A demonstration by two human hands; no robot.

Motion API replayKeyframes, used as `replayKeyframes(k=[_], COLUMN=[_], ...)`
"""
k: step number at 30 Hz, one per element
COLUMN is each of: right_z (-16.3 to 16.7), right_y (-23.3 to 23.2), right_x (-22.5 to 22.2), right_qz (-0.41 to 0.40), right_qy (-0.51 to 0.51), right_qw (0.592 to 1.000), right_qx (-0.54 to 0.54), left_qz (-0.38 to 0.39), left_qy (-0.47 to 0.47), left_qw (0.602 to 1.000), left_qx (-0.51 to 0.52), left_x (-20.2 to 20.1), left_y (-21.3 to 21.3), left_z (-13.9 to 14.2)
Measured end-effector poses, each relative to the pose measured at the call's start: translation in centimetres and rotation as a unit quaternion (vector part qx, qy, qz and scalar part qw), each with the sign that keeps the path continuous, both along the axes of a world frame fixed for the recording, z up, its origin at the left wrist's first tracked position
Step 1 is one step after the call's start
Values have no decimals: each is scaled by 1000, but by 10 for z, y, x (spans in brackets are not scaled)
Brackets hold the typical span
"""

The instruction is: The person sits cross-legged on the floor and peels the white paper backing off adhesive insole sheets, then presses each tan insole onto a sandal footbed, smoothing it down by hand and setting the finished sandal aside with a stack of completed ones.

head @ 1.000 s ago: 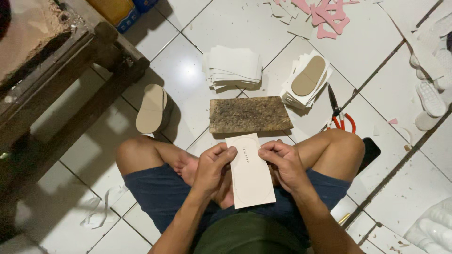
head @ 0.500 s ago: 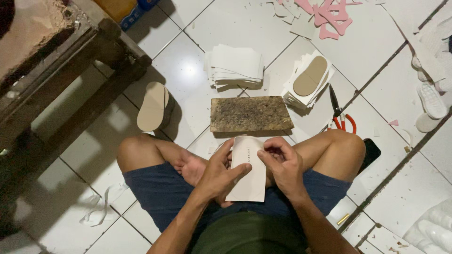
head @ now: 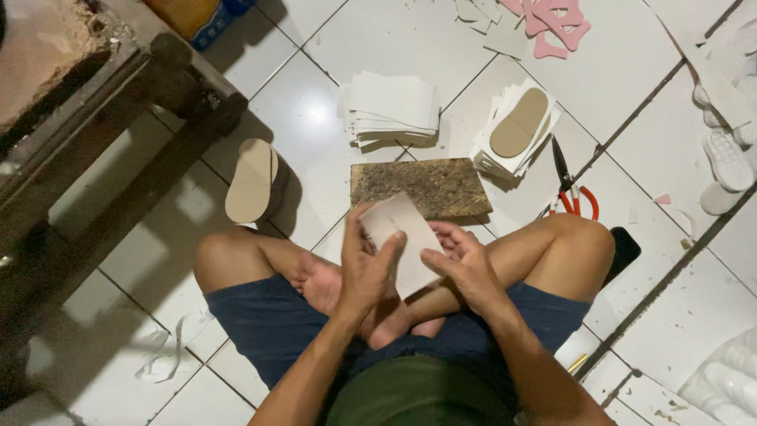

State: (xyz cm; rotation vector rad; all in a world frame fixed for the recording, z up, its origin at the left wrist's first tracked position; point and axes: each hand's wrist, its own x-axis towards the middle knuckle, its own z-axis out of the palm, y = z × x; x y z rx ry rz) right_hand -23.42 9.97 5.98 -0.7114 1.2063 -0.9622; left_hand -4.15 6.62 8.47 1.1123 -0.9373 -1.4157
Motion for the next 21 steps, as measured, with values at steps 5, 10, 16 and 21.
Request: replayKeyframes(k=[5,10,16,21], right_z=[-48,-63,-55,-35], right_y=[-20,-38,-58,-72], right_x=[-3,-1,-11,-10], right_qz=[-124,-90,-106,-85], right_qy=[17,57,114,431], right_qw=[992,994,988,890], right_qx=[-15,-6,5,-122], left_qz=[121,183,60,-262], left_qy=[-39,142,-199,-592], left_qw=[989,950,978,711], left_qx=[71,210,27,-275], left_x=[6,15,18,26], left_y=[-14,-19,-18,-11], left_z=[-44,-69,-52,-39])
